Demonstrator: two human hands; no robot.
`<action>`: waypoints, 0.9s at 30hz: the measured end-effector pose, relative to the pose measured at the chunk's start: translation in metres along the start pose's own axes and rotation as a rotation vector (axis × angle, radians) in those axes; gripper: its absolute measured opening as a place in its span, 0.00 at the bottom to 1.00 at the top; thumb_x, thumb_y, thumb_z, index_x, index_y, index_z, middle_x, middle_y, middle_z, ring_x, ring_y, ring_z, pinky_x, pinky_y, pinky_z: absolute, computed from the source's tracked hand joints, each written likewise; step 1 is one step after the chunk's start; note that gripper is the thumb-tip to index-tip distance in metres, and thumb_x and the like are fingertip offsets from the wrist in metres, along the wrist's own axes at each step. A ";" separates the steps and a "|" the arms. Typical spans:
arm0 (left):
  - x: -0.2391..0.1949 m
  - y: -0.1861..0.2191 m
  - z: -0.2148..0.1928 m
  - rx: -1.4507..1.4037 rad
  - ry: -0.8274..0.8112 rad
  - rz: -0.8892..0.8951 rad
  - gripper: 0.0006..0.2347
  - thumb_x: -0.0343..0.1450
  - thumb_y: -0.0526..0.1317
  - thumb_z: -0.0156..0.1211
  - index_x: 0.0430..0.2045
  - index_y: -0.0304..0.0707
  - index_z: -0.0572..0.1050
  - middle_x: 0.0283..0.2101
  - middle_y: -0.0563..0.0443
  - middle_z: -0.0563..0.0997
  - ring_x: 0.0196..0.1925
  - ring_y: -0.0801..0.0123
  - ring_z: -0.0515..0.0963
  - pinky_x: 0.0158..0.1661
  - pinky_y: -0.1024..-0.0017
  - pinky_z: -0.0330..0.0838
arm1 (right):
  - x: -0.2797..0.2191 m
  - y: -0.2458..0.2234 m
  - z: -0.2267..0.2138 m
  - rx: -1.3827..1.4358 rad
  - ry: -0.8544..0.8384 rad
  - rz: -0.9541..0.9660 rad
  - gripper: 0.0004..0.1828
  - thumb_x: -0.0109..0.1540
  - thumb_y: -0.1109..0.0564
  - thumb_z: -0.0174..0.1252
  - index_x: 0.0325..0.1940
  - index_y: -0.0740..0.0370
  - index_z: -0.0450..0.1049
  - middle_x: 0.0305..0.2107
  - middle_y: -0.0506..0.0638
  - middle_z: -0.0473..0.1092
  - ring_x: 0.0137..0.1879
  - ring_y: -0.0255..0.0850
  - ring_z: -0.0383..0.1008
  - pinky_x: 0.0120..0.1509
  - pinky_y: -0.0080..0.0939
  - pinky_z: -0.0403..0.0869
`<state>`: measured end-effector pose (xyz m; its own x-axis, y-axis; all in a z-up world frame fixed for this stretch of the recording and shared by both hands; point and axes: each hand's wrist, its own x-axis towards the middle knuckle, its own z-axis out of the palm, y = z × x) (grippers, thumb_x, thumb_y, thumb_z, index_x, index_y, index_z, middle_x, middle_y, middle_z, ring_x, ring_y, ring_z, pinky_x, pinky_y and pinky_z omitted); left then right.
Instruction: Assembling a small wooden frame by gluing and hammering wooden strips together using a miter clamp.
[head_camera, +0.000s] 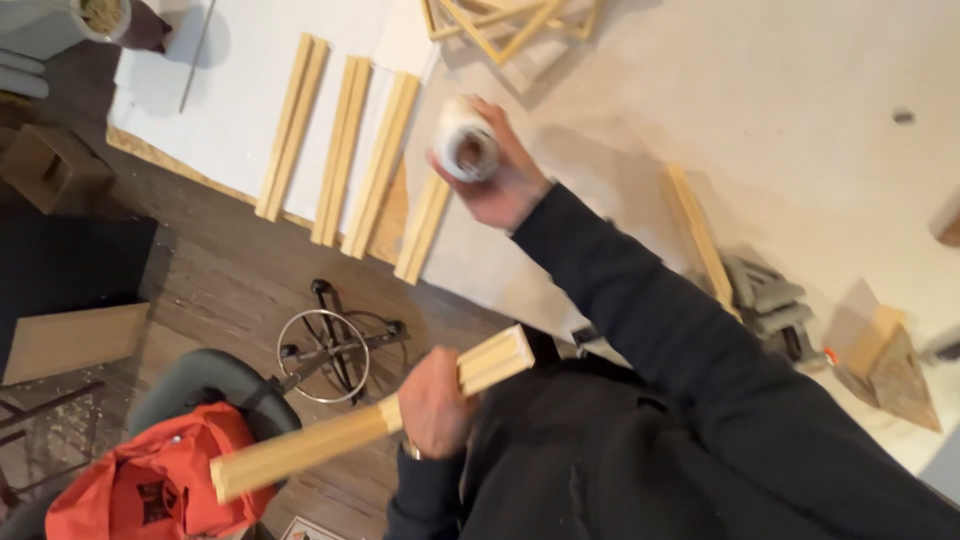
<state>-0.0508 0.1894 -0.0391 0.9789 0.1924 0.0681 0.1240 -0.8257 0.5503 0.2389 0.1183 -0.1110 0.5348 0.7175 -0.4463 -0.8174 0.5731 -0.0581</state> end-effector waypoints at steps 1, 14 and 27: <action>-0.005 -0.008 -0.001 0.023 -0.024 -0.103 0.09 0.58 0.30 0.63 0.26 0.36 0.70 0.24 0.41 0.73 0.28 0.44 0.75 0.29 0.53 0.69 | 0.038 0.004 0.010 0.008 -0.065 -0.024 0.25 0.64 0.38 0.60 0.53 0.59 0.72 0.46 0.49 0.73 0.52 0.41 0.78 0.60 0.43 0.82; -0.031 -0.062 0.006 0.112 0.085 -0.451 0.07 0.59 0.30 0.61 0.26 0.39 0.73 0.24 0.43 0.77 0.28 0.45 0.79 0.29 0.55 0.72 | 0.297 -0.019 -0.021 0.063 -0.078 -0.249 0.33 0.68 0.37 0.49 0.58 0.72 0.69 0.45 0.63 0.76 0.50 0.50 0.82 0.52 0.39 0.81; 0.063 -0.028 0.010 -0.062 -0.115 -0.046 0.07 0.61 0.28 0.59 0.29 0.35 0.72 0.26 0.38 0.75 0.29 0.43 0.77 0.30 0.55 0.70 | -0.085 -0.001 -0.090 -0.710 0.282 -0.127 0.22 0.73 0.44 0.45 0.28 0.56 0.62 0.17 0.42 0.58 0.19 0.30 0.54 0.23 0.33 0.59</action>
<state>0.0093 0.2198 -0.0587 0.9850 0.1644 -0.0527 0.1628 -0.7825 0.6010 0.1752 0.0215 -0.1530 0.6371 0.4804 -0.6028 -0.7454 0.1849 -0.6405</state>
